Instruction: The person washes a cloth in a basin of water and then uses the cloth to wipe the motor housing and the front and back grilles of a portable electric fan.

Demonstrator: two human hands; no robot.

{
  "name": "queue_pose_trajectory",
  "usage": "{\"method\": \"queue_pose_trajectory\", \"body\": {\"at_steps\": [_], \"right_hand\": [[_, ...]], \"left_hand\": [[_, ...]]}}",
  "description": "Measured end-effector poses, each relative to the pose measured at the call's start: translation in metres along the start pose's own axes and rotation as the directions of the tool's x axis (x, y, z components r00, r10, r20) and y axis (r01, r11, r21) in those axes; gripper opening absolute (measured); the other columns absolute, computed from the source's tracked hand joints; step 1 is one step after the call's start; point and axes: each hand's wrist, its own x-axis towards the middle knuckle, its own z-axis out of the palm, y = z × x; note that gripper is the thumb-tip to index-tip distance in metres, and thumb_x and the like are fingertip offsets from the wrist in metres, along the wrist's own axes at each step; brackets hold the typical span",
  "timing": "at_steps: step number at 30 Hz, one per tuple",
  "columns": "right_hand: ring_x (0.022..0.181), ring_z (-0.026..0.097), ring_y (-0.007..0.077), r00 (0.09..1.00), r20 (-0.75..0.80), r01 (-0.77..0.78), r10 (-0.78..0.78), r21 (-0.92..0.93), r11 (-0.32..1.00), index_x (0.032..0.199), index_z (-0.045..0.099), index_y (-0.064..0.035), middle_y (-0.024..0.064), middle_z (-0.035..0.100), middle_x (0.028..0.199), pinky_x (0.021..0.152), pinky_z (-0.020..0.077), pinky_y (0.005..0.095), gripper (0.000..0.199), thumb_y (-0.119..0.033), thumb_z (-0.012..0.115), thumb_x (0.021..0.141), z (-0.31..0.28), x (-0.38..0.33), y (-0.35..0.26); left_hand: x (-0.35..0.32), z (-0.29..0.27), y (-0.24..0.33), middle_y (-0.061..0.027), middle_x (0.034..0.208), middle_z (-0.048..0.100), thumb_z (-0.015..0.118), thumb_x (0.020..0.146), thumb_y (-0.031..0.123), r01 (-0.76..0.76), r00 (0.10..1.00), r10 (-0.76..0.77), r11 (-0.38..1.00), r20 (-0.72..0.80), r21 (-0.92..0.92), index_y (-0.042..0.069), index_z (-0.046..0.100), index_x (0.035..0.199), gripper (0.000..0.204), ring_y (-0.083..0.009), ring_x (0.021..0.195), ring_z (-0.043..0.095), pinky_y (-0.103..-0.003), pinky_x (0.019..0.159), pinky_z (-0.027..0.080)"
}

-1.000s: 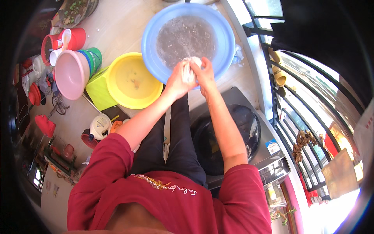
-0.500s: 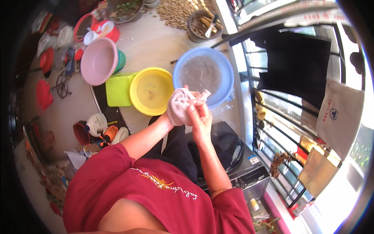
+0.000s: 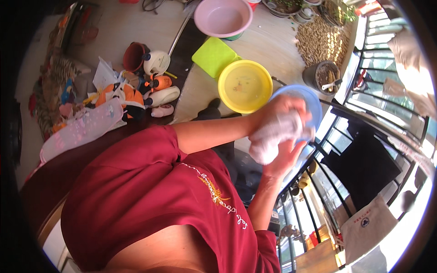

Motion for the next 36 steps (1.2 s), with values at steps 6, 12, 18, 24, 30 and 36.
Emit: {"method": "queue_pose_trajectory", "body": {"at_steps": [6,12,18,24,30,36], "right_hand": [[0.126,0.045,0.0253,0.92,0.362,-0.217,0.154,0.141,0.966,0.139,0.042,-0.0103,0.01,0.047,0.137,0.105,0.0376,0.0368,0.058,-0.049,0.046,0.096,0.055,0.029,0.072],[0.127,0.044,0.0227,0.876,0.394,-0.319,0.279,0.04,0.947,0.139,0.044,-0.0118,0.0085,0.047,0.137,0.105,0.0383,0.0345,0.06,-0.049,0.051,0.093,0.185,0.071,0.189],[0.132,0.04,0.0239,0.675,0.673,0.04,0.301,-0.441,0.896,0.137,0.045,-0.01,0.0084,0.048,0.139,0.11,0.033,0.0398,0.051,-0.032,0.054,0.092,0.327,0.112,0.281],[0.136,0.033,0.0397,0.011,0.831,0.987,0.555,-0.1,0.129,0.126,0.056,-0.0032,0.0178,0.046,0.14,0.111,0.0258,0.0519,0.057,-0.017,0.072,0.073,0.416,0.11,0.418],[0.134,0.039,0.0375,0.084,0.695,-0.631,0.714,-0.517,0.578,0.147,0.033,-0.0121,0.0181,0.031,0.152,0.105,0.0378,0.0505,0.07,-0.053,0.05,0.093,0.498,0.16,0.509],[0.119,0.055,0.0272,-0.389,0.478,-0.59,0.788,-0.786,0.186,0.151,0.025,-0.0143,0.0121,0.038,0.149,0.096,0.0466,0.0379,0.058,-0.036,0.045,0.101,0.605,0.271,0.607]], "left_hand": [[-0.046,-0.049,0.047,-0.01,0.121,0.055,0.069,0.077,0.009,-0.187,0.932,0.144,0.977,-0.332,-0.099,0.009,0.063,0.1,0.025,-0.0268,0.119,0.05,-0.041,0.096,0.042],[-0.102,-0.229,0.077,-0.0196,0.118,0.061,0.052,0.097,0.036,0.096,0.981,-0.173,0.01,0.093,-0.995,0.005,0.052,0.129,0.044,-0.0326,0.103,0.065,-0.037,0.082,0.054],[-0.214,-0.4,0.073,-0.0125,0.125,0.059,0.046,0.098,0.045,-0.267,0.79,-0.408,0.445,-0.458,-0.855,0.01,0.05,0.133,0.05,-0.0269,0.111,0.058,-0.041,0.095,0.045],[-0.235,-0.473,0.075,-0.0089,0.138,0.049,0.043,0.099,0.038,-0.691,0.605,-0.356,0.209,-0.712,-0.692,0.009,0.042,0.141,0.051,-0.023,0.126,0.049,-0.038,0.103,0.044],[-0.248,-0.592,0.027,-0.0107,0.131,0.053,0.042,0.098,0.036,-0.784,0.538,-0.263,0.192,-0.801,-0.59,0.005,0.046,0.132,0.046,-0.0238,0.117,0.053,-0.036,0.092,0.046],[-0.217,-0.749,-0.037,-0.0092,0.131,0.051,0.04,0.098,0.032,-0.904,0.162,-0.279,0.341,-0.946,-0.256,0.006,0.046,0.129,0.041,-0.0217,0.112,0.054,-0.034,0.077,0.048]]}}
